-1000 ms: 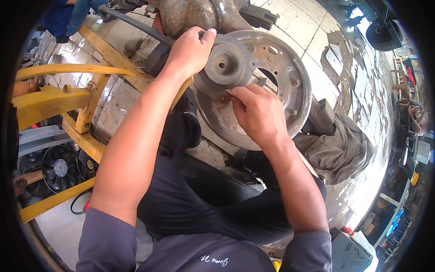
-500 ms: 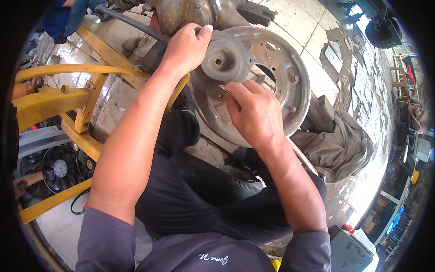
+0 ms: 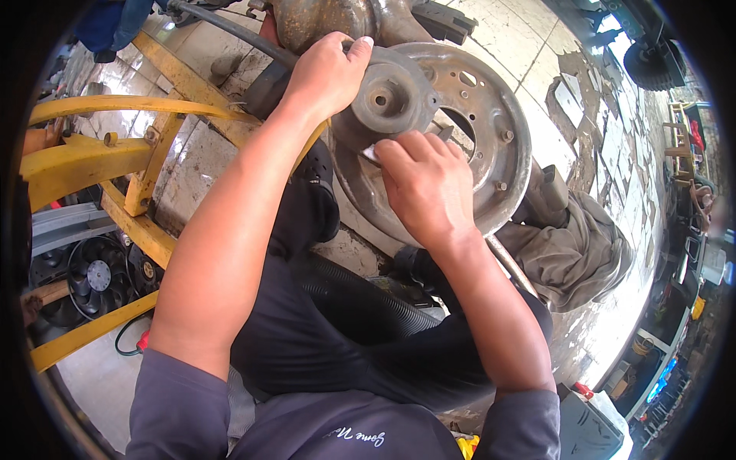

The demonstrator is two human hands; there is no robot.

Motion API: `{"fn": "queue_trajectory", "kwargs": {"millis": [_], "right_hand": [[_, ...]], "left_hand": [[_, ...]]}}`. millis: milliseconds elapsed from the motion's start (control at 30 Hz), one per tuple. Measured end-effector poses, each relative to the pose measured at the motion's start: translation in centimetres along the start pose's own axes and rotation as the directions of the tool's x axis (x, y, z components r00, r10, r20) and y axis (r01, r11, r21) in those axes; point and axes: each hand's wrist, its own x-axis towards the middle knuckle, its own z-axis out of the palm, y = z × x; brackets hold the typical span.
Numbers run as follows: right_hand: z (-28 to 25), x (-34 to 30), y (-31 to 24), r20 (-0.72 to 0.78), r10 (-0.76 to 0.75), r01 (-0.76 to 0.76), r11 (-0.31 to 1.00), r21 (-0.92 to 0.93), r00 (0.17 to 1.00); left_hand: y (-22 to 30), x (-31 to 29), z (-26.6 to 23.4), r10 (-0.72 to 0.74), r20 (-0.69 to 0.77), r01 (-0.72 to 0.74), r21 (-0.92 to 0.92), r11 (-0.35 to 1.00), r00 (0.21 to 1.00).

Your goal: The person scrubs a circular metal brake drum and a smaller metal hub with a red abrasive pad, rotating the parts to reach different areas. The person then wipes the surfaces with a white cloth. The work is performed in a workshop with a yellow vehicle lift and another person visible in the background.

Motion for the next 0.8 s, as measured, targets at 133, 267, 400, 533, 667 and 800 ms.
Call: {"fn": "queue_trajectory", "kwargs": {"millis": [133, 267, 400, 533, 667, 800], "right_hand": [[-0.6, -0.3, 0.5, 0.103, 0.037, -0.029, 0.996, -0.082, 0.994], [-1.2, -0.8, 0.5, 0.018, 0.087, -0.087, 0.996, -0.026, 0.996], [0.1, -0.4, 0.4, 0.013, -0.015, 0.015, 1.000, -0.025, 1.000], [-0.5, -0.7, 0.6, 0.059, 0.032, -0.028, 0.997, -0.068, 0.998], [-0.6, -0.7, -0.1, -0.003, 0.036, -0.036, 0.999, -0.023, 0.999], [0.3, -0.3, -0.1, -0.006, -0.013, 0.013, 0.998, -0.056, 1.000]], "left_hand": [[0.0, -0.3, -0.4, -0.008, -0.013, 0.008, -0.001, 1.000, 1.000], [0.6, -0.5, -0.7, -0.041, 0.028, 0.042, -0.029, 0.999, 0.999], [0.6, -0.5, -0.5, -0.024, 0.023, 0.025, -0.036, 0.999, 0.999], [0.5, -0.7, -0.7, -0.032, 0.010, 0.033, -0.036, 0.999, 0.999], [0.8, -0.7, -0.7, -0.055, 0.029, 0.056, -0.049, 0.997, 0.998], [0.6, -0.6, -0.6, -0.041, 0.024, 0.042, -0.058, 0.997, 0.999]]}}
